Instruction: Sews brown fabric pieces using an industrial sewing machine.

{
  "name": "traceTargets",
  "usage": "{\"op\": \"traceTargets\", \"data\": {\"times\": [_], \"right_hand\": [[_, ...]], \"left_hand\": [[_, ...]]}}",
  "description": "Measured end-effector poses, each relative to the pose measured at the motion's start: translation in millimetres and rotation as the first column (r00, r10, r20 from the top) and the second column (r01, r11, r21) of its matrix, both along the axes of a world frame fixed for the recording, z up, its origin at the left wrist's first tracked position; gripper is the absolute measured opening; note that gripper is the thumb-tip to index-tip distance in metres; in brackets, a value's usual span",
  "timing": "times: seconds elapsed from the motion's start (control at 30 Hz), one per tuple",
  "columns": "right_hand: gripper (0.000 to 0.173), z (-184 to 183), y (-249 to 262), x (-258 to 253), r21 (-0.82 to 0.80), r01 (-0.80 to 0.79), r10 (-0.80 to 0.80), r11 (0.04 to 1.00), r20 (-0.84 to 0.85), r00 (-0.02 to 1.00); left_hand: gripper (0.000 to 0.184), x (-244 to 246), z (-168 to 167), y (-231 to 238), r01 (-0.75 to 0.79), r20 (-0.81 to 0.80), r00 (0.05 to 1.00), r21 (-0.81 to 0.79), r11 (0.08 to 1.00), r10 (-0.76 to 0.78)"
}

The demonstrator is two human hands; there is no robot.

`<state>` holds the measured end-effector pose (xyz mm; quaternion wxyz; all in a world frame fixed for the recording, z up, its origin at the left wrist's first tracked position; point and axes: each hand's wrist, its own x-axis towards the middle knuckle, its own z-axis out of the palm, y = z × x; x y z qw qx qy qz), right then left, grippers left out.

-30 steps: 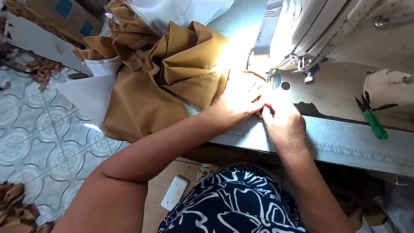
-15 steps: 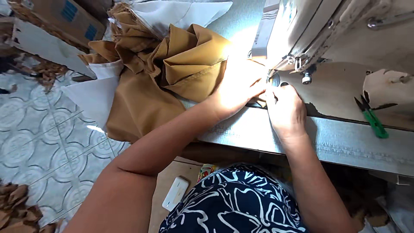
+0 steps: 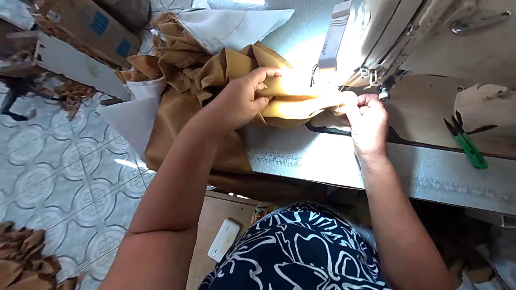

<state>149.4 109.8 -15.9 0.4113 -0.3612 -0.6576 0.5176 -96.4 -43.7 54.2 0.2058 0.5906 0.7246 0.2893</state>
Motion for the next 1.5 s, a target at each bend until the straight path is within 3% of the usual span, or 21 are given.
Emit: {"op": "traceTargets", "data": {"times": [0.13,0.23,0.3,0.4,0.5,0.57,0.63,0.7,0.73,0.8,0.87,1.1,1.27,1.43,1.5], "right_hand": [[0.014,6.5,-15.8,18.1,-0.105,-0.11,0.088,0.988,-0.197,0.976],[0.05,8.7,-28.9,23.2,0.025,-0.17,0.172,0.985,-0.148,0.974],[0.06,0.4,-23.6,12.3,0.087,-0.129,0.142,0.988,-0.168,0.975],[0.051,2.0,-24.0,11.9,0.1,-0.156,0.171,0.983,-0.16,0.972],[0.046,16.1,-50.0,38.9,0.028,-0.261,0.262,0.965,-0.038,0.964],[0.035,14.7,-59.9,50.9,-0.013,-0.218,0.218,0.976,0.08,0.973],[0.02,19.2,-61.8,54.3,0.004,-0.183,0.176,0.983,0.242,0.954],[0.016,24.9,-61.8,51.5,0.088,-0.166,0.116,0.982,0.408,0.906],[0.016,28.1,-60.9,48.4,0.159,-0.149,0.057,0.976,0.474,0.879],[0.017,33.6,-59.6,39.4,0.298,-0.114,-0.069,0.948,0.54,0.839],[0.015,35.8,-58.2,27.4,0.406,-0.08,-0.164,0.91,0.53,0.832],[0.019,24.2,-62.0,15.5,0.341,-0.077,-0.153,0.937,0.599,0.786],[0.015,27.0,-62.8,14.7,0.361,-0.053,-0.175,0.931,0.571,0.802],[0.017,26.0,-61.7,16.7,0.312,-0.068,-0.164,0.948,0.659,0.734],[0.012,25.8,-58.4,20.7,0.321,-0.06,-0.162,0.945,0.622,0.766]], "left_hand": [[0.046,-19.1,-7.0,4.6,0.057,0.081,0.995,0.023,0.998,-0.058],[0.044,-8.5,1.5,7.8,0.083,0.136,0.987,0.01,0.996,-0.084],[0.04,4.4,14.2,11.7,0.098,0.173,0.98,-0.011,0.995,-0.094],[0.037,2.6,22.7,11.6,0.117,0.108,0.988,-0.04,0.992,-0.112],[0.034,-5.6,27.4,8.9,-0.013,-0.182,0.983,-0.079,0.997,-0.001],[0.037,2.8,28.3,8.6,-0.105,-0.351,0.934,-0.069,0.992,0.074],[0.038,25.2,24.9,8.8,0.02,-0.451,0.892,0.045,0.999,0.002],[0.055,58.6,11.1,10.4,0.209,-0.525,0.844,0.137,0.968,-0.108],[0.055,73.3,0.3,14.1,0.286,-0.547,0.822,0.15,0.946,-0.161],[0.035,88.0,-21.1,23.4,0.367,-0.565,0.783,0.082,0.927,-0.26],[0.017,91.8,-36.0,29.1,0.368,-0.587,0.773,0.105,0.924,-0.241],[0.021,102.8,-33.5,24.5,0.335,-0.648,0.735,0.092,0.938,-0.199],[0.02,109.4,-38.4,23.2,0.309,-0.6,0.789,0.195,0.931,-0.136],[0.019,110.4,-43.7,23.4,0.309,-0.599,0.79,0.199,0.93,-0.134],[0.02,108.7,-45.7,24.8,0.312,-0.603,0.783,0.171,0.934,-0.151]]}}
